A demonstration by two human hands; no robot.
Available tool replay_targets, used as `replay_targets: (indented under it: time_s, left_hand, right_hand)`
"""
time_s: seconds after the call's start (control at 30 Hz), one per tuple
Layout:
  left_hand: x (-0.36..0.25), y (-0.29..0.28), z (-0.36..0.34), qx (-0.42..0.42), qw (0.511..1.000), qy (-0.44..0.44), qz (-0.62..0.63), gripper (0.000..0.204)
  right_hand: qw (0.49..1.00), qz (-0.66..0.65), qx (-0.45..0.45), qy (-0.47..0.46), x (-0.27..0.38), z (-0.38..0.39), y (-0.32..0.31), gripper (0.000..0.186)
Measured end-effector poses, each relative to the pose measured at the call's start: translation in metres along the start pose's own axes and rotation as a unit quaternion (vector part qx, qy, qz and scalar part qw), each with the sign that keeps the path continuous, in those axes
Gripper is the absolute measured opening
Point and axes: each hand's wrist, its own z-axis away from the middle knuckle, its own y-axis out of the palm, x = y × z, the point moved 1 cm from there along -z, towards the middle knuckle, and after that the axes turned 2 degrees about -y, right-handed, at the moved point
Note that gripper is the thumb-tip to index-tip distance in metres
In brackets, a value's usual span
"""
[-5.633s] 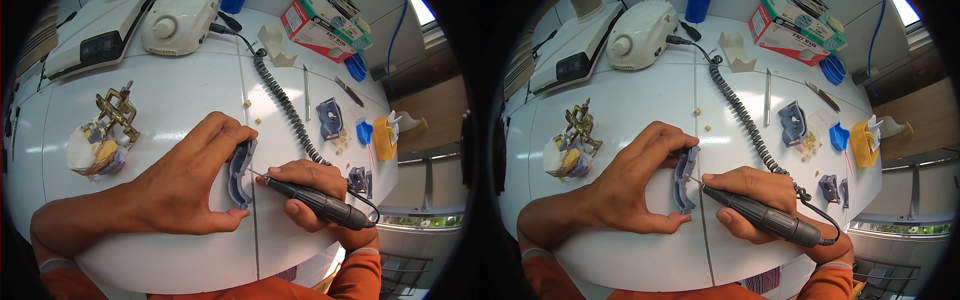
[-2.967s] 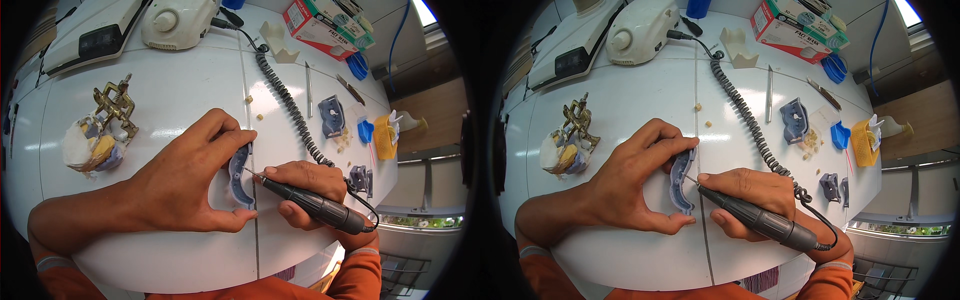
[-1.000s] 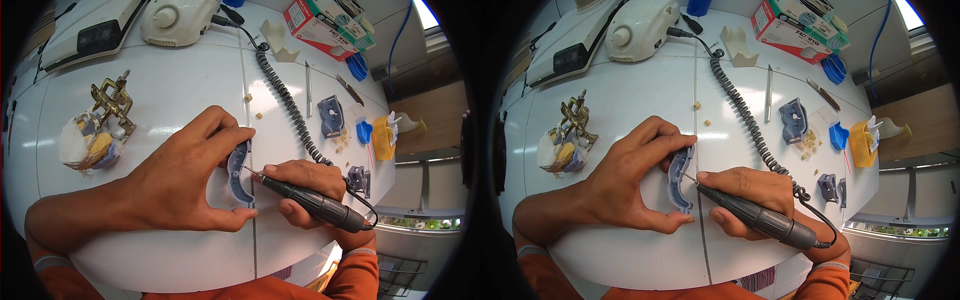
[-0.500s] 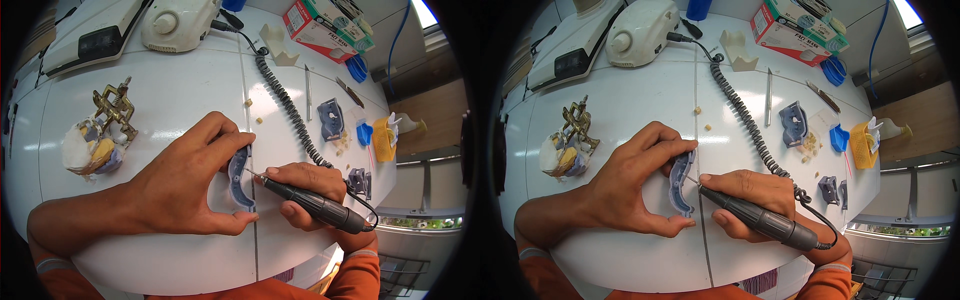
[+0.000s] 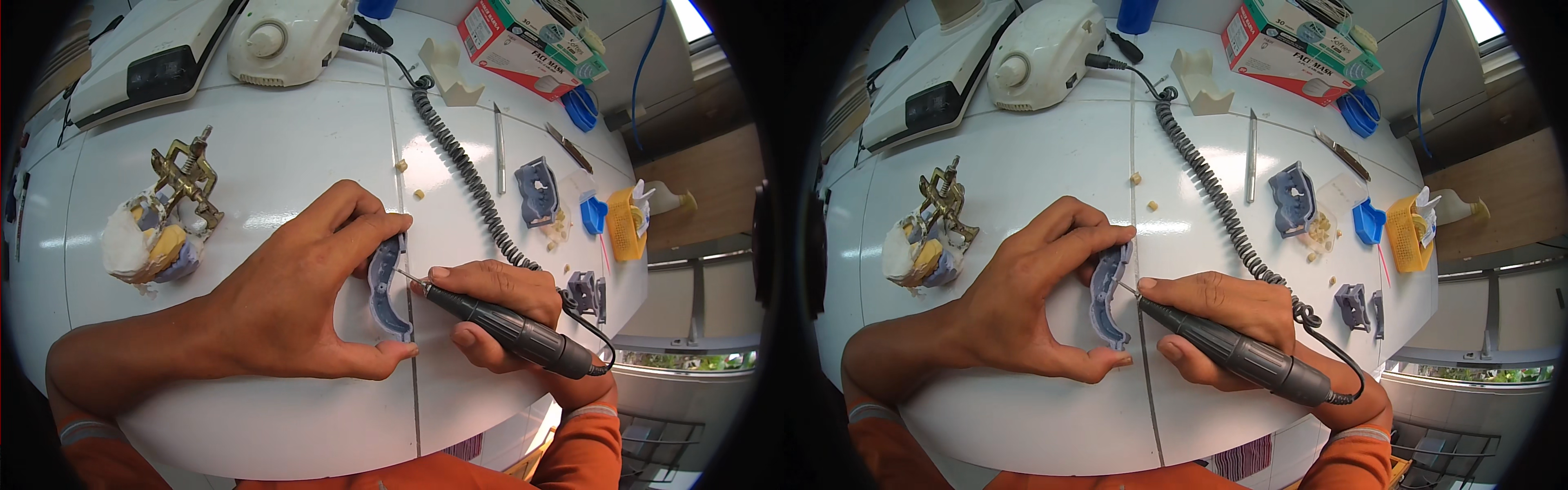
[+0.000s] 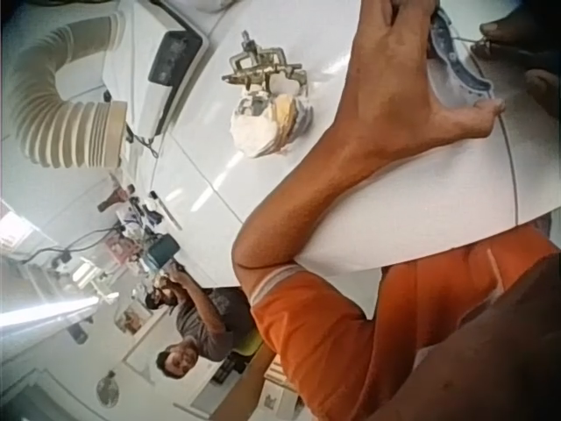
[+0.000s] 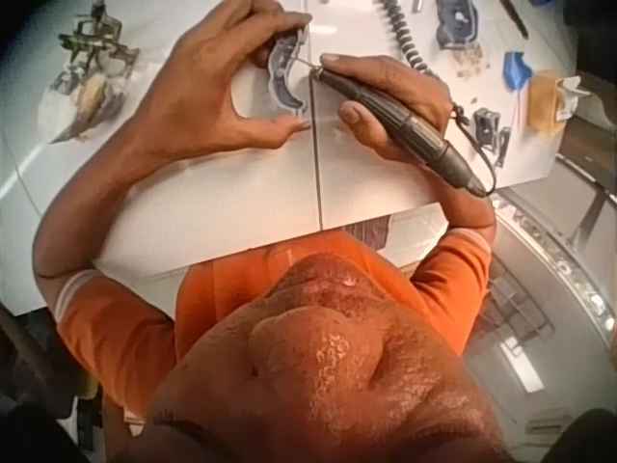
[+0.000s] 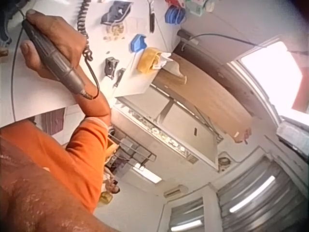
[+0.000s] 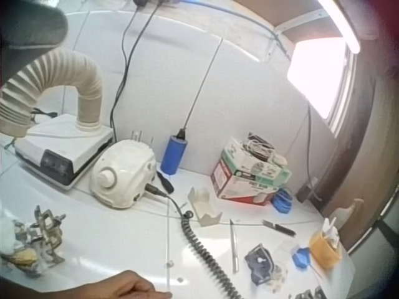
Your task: Using a rotary tool to drill or refine a gray dental model component.
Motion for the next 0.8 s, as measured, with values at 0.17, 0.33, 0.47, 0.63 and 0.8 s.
replay_targets:
  time_s: [0.17,0.33,0.47,0.63,0.8]
  left_hand:
    - [0.0001,0.0011,0.0003,-0.001,1.000,0.001,0.013,0.094]
    - [-0.0003,0.0004,0.0011,0.004,1.000,-0.007,0.018,0.094]
    - [0.0022,0.0026,0.0001,-0.007,1.000,0.006,0.012,0.094]
    - [0.0001,0.0015,0.0019,-0.009,1.000,0.001,0.015,0.093]
    - [0.0022,0.0027,0.0001,-0.010,1.000,0.008,0.017,0.093]
  right_hand:
    - [1.000,-0.008,-0.005,-0.003,-0.0015,0.0020,0.0020,0.045]
    - [1.000,-0.013,-0.004,0.001,-0.0008,0.0008,0.0023,0.044]
    - [1.000,-0.006,-0.004,-0.002,-0.0021,0.0018,0.0020,0.044]
    - [1.000,-0.005,0.008,-0.005,-0.0012,0.0013,0.0024,0.043]
    - [1.000,-0.007,-0.002,0.003,-0.0006,0.0015,0.0016,0.043]
